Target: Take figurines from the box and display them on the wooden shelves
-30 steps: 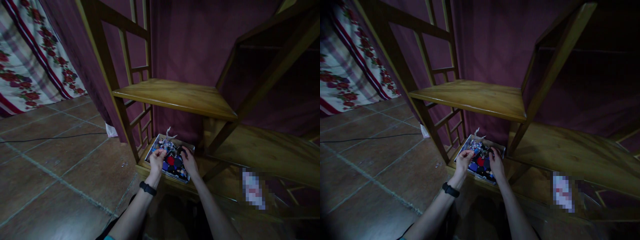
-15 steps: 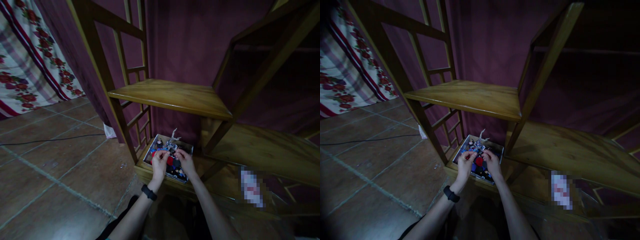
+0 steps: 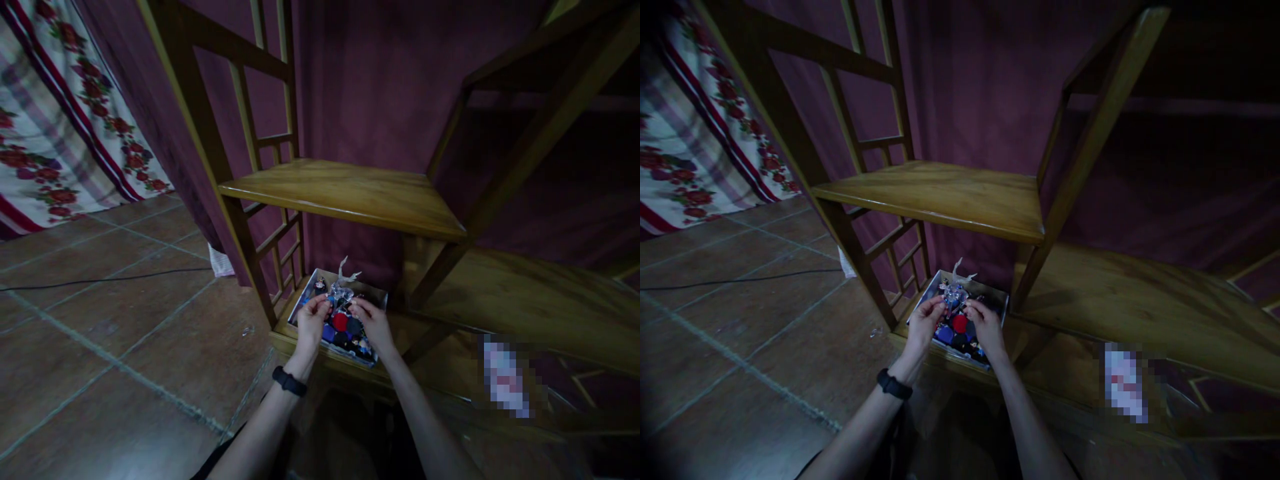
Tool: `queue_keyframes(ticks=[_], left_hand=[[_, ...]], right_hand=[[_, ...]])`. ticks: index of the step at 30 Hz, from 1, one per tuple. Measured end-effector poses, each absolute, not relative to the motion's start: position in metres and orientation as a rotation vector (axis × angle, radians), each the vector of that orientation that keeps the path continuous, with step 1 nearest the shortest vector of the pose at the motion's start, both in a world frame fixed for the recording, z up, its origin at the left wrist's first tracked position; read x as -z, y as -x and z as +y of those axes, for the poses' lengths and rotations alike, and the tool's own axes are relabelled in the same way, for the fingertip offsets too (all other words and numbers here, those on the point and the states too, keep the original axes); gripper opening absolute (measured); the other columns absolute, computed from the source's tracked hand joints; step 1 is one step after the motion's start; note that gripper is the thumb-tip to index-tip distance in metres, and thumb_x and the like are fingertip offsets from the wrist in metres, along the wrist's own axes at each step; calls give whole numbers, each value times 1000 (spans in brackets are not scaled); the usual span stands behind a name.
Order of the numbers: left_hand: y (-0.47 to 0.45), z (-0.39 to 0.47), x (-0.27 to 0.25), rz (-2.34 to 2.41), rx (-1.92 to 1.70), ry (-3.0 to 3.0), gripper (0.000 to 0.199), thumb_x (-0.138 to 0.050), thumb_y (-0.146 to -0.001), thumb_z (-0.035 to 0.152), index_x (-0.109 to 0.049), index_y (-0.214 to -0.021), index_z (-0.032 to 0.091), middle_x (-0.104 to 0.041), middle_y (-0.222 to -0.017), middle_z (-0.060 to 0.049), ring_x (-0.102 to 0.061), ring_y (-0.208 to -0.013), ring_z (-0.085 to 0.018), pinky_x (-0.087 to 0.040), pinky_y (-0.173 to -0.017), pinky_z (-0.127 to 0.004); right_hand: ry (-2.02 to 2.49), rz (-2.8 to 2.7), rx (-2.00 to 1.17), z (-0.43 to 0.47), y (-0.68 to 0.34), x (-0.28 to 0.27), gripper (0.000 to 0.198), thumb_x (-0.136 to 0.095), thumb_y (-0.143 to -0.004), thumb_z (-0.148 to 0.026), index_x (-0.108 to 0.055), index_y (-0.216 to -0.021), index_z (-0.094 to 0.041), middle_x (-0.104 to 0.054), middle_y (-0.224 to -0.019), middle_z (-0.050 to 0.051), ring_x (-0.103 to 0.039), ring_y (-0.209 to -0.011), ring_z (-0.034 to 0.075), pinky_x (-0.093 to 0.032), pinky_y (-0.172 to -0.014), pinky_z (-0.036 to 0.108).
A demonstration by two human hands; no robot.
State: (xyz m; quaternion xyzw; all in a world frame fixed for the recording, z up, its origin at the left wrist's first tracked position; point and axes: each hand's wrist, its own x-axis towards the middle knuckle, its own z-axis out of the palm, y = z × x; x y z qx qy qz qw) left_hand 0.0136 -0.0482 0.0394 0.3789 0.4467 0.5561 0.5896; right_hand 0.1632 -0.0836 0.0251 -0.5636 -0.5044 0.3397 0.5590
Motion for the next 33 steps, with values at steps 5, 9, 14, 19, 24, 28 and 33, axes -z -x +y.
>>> queue_keyframes(ticks=[5, 9, 14, 19, 24, 28, 33], left_hand=[[-11, -44, -34, 1068, -1277, -826, 38, -77, -55, 33, -65, -84, 12, -62, -62, -1, -53, -53, -9, -41, -54, -22], [-9, -40, -29, 1051, -1243, -781, 37, -77, -54, 32, -65, -83, 12, -61, -58, 0, -51, -49, -8, -40, -52, -21], [-8, -38, -23, 1018, -1140, -699, 28, -76, -54, 26, -66, -76, 12, -60, -55, 0, -49, -44, -7, -39, -47, -20], [-9, -39, -22, 1031, -1044, -591, 15, -73, -55, 13, -63, -67, 12, -63, -58, -1, -52, -46, -7, -43, -49, -20], [-11, -39, -23, 1034, -1057, -553, 10, -68, -60, 6, -61, -63, 12, -61, -55, -1, -54, -45, -7, -44, -49, -19], [-10, -37, -22, 1036, -1033, -560, 11, -70, -60, 6, -62, -64, 12, -61, -55, -1, -53, -43, -7, -42, -46, -17], [-8, -35, -20, 1043, -1051, -536, 14, -70, -61, 6, -61, -69, 13, -61, -57, 0, -54, -46, -7, -42, -46, -17]], right_hand=[[1331, -1285, -763, -90, -156, -32, 26, -55, -79, -35, -69, -98, -25, -71, -101, 2, -65, -93, 20, -49, -87, 35], [1306, -1315, -772, -94, -151, -37, 25, -56, -78, -34, -69, -97, -25, -70, -102, 3, -64, -94, 20, -49, -88, 35], [1280, -1335, -825, -98, -147, -45, 26, -55, -79, -33, -68, -99, -23, -71, -98, 3, -65, -90, 19, -50, -85, 34], [1230, -1355, -899, -103, -140, -50, 27, -54, -80, -35, -67, -101, -23, -71, -97, 3, -65, -87, 18, -51, -79, 30], [1219, -1380, -901, -104, -133, -43, 28, -53, -81, -33, -67, -102, -23, -70, -96, 3, -65, -86, 18, -52, -78, 31], [1213, -1393, -846, -104, -132, -43, 27, -53, -81, -33, -67, -102, -24, -71, -94, 3, -65, -83, 18, -52, -77, 31], [1264, -1455, -683, -105, -135, -50, 22, -52, -82, -32, -68, -94, -23, -69, -93, 3, -63, -85, 17, -49, -78, 28]])
